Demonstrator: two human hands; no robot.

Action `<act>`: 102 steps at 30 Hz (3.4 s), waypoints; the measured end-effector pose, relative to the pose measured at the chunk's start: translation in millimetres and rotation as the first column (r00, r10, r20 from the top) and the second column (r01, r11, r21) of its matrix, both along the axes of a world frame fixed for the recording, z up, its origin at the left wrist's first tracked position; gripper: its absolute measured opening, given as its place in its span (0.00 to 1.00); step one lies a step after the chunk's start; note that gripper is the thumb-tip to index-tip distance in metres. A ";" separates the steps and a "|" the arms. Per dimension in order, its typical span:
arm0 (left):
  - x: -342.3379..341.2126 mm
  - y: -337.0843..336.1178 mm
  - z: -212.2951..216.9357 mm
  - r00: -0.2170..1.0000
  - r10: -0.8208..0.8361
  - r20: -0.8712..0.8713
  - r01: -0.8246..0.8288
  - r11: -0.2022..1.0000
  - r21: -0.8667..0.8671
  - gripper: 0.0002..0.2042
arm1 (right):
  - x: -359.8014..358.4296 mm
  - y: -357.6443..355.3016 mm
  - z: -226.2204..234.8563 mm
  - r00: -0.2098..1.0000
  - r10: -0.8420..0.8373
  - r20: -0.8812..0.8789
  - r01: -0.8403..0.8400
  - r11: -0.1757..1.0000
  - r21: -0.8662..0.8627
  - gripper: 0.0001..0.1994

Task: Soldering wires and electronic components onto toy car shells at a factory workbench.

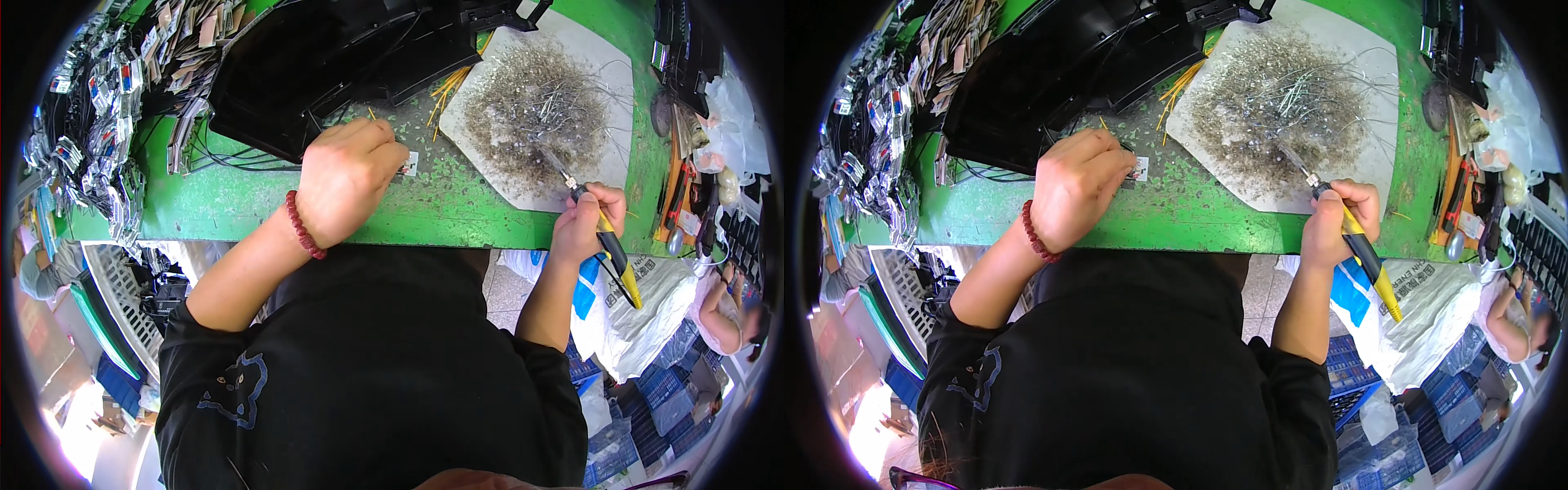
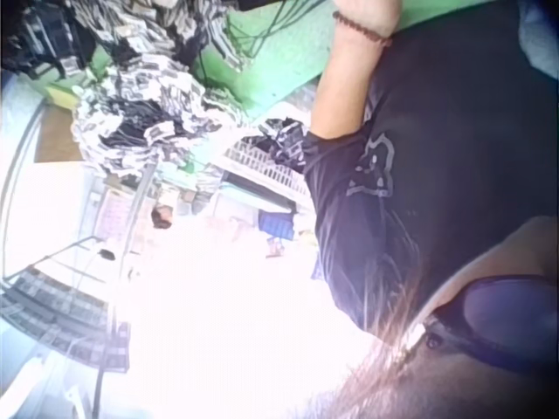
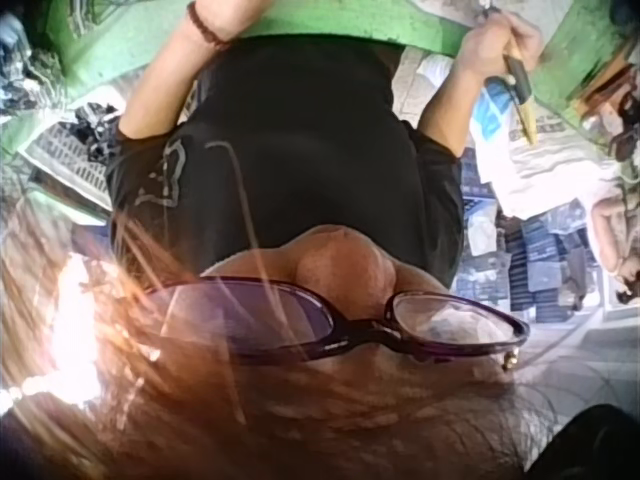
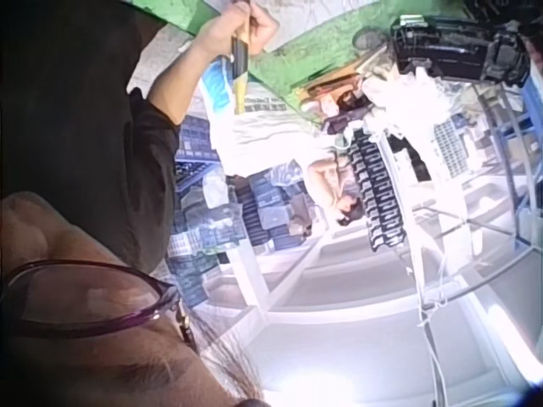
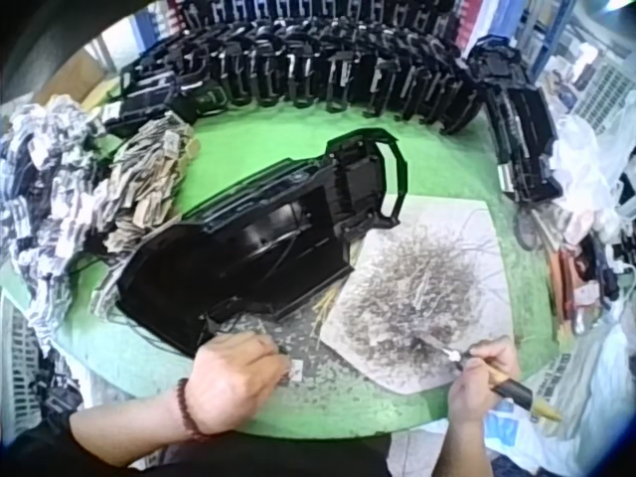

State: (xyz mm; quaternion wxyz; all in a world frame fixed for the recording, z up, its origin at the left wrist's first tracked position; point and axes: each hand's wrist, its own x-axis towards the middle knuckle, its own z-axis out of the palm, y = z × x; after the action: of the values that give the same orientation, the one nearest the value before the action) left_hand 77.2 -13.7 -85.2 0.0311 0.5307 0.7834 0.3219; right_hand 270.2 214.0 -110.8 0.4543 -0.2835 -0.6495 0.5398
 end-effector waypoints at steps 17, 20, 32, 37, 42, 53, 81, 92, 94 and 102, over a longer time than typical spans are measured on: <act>-1.8 -4.0 -6.9 0.999 -0.025 -0.037 0.026 0.999 0.025 0.06 | -26.2 -82.2 -1.4 0.941 0.339 -0.022 -0.339 0.940 -0.042 0.11; -2.0 -4.8 -7.0 0.999 -0.026 -0.036 0.027 1.000 0.010 0.06 | -30.5 -84.3 -1.5 0.937 0.344 0.069 -0.347 0.936 0.052 0.10; -2.6 -5.1 -7.7 0.999 -0.031 -0.045 0.031 0.999 0.009 0.06 | -36.0 -84.9 0.8 0.914 0.385 0.129 -0.401 0.907 0.129 0.11; -2.4 -5.0 -8.2 0.998 -0.026 -0.053 0.027 1.000 0.014 0.05 | -34.6 -85.4 2.6 0.905 0.380 0.190 -0.403 0.909 0.103 0.09; -2.5 -4.9 -8.6 0.998 -0.024 -0.056 0.025 1.000 0.015 0.05 | -33.1 -86.1 -4.1 0.931 0.351 0.102 -0.361 0.926 0.110 0.11; -1.8 -4.4 -7.8 0.998 -0.015 -0.059 0.016 1.000 0.018 0.05 | -29.7 -85.4 -4.3 0.928 0.369 0.050 -0.371 0.926 0.074 0.13; 5.7 -0.6 10.3 0.977 0.117 -0.178 -0.145 0.977 -0.154 0.06 | -56.8 -76.0 10.0 0.694 0.362 0.623 -0.717 0.257 0.649 0.12; 11.6 -1.2 0.1 0.982 0.187 -0.036 -0.188 0.981 -0.045 0.06 | -58.7 -75.6 6.1 0.699 0.447 0.558 -0.714 0.394 0.579 0.14; 11.8 -1.9 -0.8 0.982 0.188 -0.021 -0.189 0.981 -0.038 0.06 | -59.6 -77.5 6.3 0.685 0.464 0.561 -0.725 0.361 0.586 0.15; 11.8 -3.5 -3.2 0.982 0.189 -0.002 -0.189 0.982 0.010 0.07 | -65.5 -84.2 9.5 0.701 0.389 0.597 -0.712 0.347 0.610 0.13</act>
State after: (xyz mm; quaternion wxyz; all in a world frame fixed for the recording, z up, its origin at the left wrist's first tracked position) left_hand 89.0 -17.2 -88.4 -0.0032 0.4548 0.8286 0.3264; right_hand 204.7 129.8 -101.3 0.1932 0.1077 -0.9447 0.2420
